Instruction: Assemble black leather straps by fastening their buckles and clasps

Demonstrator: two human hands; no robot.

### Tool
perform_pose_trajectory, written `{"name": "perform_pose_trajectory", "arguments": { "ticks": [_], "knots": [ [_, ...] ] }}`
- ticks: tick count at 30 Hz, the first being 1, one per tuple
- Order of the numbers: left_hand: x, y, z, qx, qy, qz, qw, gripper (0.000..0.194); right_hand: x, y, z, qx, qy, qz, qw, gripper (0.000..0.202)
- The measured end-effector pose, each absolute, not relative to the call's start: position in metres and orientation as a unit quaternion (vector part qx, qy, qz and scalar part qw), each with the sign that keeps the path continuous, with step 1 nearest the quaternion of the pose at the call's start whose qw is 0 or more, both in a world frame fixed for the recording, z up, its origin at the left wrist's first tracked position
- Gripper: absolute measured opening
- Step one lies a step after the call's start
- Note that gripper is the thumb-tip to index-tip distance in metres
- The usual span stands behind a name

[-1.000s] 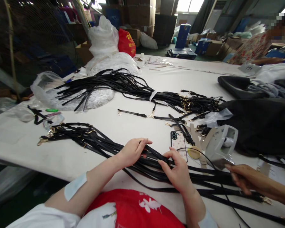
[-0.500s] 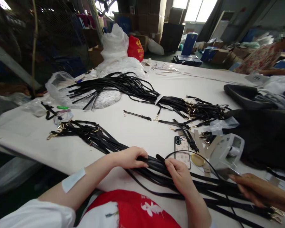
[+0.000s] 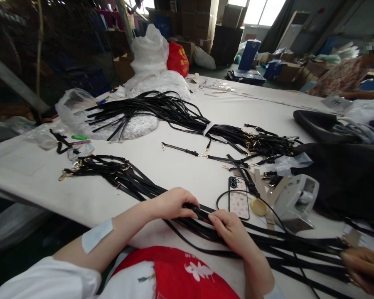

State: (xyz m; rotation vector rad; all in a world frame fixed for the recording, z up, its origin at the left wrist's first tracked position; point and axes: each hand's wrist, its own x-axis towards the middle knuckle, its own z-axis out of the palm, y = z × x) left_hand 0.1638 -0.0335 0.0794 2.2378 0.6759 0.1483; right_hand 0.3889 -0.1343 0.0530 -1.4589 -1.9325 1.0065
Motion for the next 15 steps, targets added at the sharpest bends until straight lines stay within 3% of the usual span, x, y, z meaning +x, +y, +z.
{"name": "perform_pose_trajectory", "arguments": {
  "ticks": [3, 15],
  "knots": [
    [0.172, -0.038, 0.081, 0.906, 0.254, 0.07, 0.33, 0.026, 0.391, -0.134, 0.049, -0.56, -0.691, 0.37, 0.268, 0.034],
    [0.192, -0.052, 0.079, 0.903, 0.237, 0.105, 0.342, 0.021, 0.396, -0.136, 0.049, -0.551, -0.677, 0.38, 0.307, 0.036]
  ]
}}
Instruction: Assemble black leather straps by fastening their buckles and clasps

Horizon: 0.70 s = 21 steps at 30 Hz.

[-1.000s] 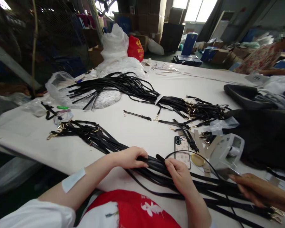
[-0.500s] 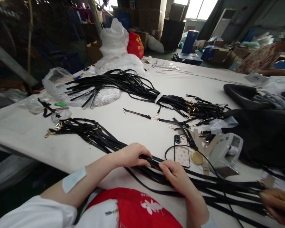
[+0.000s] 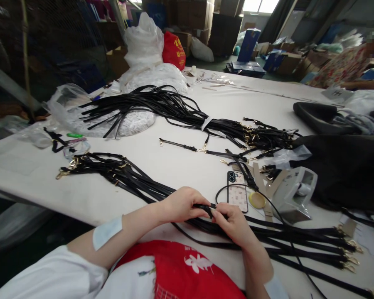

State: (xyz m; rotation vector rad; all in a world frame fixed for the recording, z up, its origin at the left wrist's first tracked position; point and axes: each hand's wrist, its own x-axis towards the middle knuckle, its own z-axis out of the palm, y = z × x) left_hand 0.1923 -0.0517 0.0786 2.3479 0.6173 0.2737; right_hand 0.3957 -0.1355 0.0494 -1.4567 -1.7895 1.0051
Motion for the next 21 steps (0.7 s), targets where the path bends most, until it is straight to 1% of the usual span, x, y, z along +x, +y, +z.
{"name": "perform_pose_trajectory", "arguments": {
  "ticks": [3, 9, 12, 17, 21],
  "knots": [
    [0.192, -0.051, 0.079, 0.91, 0.222, 0.116, 0.331, 0.021, 0.397, -0.136, 0.046, -0.539, -0.668, 0.394, 0.327, 0.038],
    [0.193, -0.054, 0.08, 0.917, 0.196, 0.14, 0.317, 0.029, 0.398, -0.136, 0.044, -0.516, -0.644, 0.445, 0.349, 0.039],
    [0.195, -0.056, 0.081, 0.92, 0.186, 0.137, 0.317, 0.03, 0.399, -0.136, 0.045, -0.507, -0.63, 0.464, 0.361, 0.039],
    [0.197, -0.059, 0.074, 0.908, 0.177, 0.134, 0.355, 0.033, 0.401, -0.136, 0.045, -0.47, -0.608, 0.505, 0.394, 0.039],
    [0.198, -0.06, 0.069, 0.894, 0.185, 0.155, 0.379, 0.036, 0.4, -0.136, 0.045, -0.478, -0.604, 0.505, 0.389, 0.037]
  ]
}}
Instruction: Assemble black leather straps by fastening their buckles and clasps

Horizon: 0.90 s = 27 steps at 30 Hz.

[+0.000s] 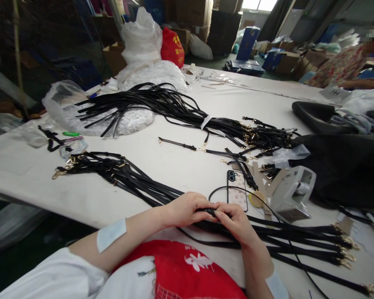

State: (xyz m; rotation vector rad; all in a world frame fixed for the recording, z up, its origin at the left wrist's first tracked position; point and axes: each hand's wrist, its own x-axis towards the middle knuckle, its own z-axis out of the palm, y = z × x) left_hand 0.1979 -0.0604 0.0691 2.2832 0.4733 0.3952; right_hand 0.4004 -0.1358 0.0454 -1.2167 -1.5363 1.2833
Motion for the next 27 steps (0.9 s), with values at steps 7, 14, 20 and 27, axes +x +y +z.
{"name": "perform_pose_trajectory", "arguments": {
  "ticks": [7, 14, 20, 27],
  "knots": [
    [0.207, -0.062, 0.067, 0.914, 0.175, 0.137, 0.341, 0.035, 0.397, -0.138, 0.043, -0.5, -0.598, 0.507, 0.368, 0.044],
    [0.2, -0.049, 0.082, 0.906, 0.211, 0.18, 0.319, 0.036, 0.403, -0.137, 0.039, -0.514, -0.599, 0.454, 0.413, 0.036],
    [0.194, -0.045, 0.089, 0.913, 0.197, 0.173, 0.313, 0.038, 0.408, -0.139, 0.043, -0.527, -0.605, 0.447, 0.396, 0.034],
    [0.206, -0.057, 0.078, 0.93, 0.173, 0.141, 0.291, 0.035, 0.395, -0.14, 0.045, -0.531, -0.619, 0.428, 0.39, 0.034]
  ]
}}
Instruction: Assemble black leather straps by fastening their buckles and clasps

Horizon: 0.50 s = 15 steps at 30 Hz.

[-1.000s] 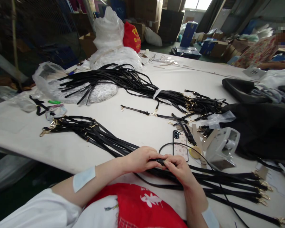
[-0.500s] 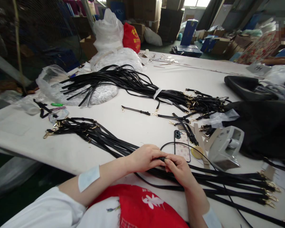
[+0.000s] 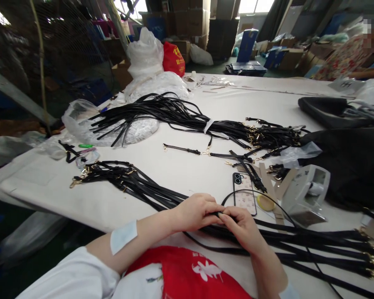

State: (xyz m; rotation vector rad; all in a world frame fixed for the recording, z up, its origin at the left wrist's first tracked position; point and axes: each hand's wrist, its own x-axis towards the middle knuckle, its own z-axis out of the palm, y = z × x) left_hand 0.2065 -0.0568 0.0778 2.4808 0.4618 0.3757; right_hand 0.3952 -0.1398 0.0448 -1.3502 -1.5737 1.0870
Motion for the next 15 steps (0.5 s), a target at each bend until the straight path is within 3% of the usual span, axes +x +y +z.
{"name": "perform_pose_trajectory", "arguments": {
  "ticks": [5, 8, 10, 12, 15],
  "knots": [
    [0.208, -0.062, 0.078, 0.937, 0.178, 0.131, 0.27, 0.035, 0.392, -0.142, 0.045, -0.529, -0.649, 0.388, 0.385, 0.039],
    [0.199, -0.062, 0.088, 0.932, 0.197, 0.14, 0.271, 0.033, 0.399, -0.144, 0.038, -0.519, -0.686, 0.336, 0.384, 0.028],
    [0.184, -0.057, 0.1, 0.918, 0.217, 0.172, 0.284, 0.032, 0.407, -0.144, 0.03, -0.535, -0.699, 0.276, 0.385, 0.021],
    [0.161, -0.05, 0.113, 0.896, 0.251, 0.216, 0.296, 0.031, 0.415, -0.142, 0.022, -0.557, -0.703, 0.215, 0.387, 0.028],
    [0.114, -0.034, 0.131, 0.847, 0.363, 0.283, 0.265, 0.039, 0.423, -0.14, 0.013, -0.564, -0.716, 0.156, 0.381, 0.026]
  ]
}}
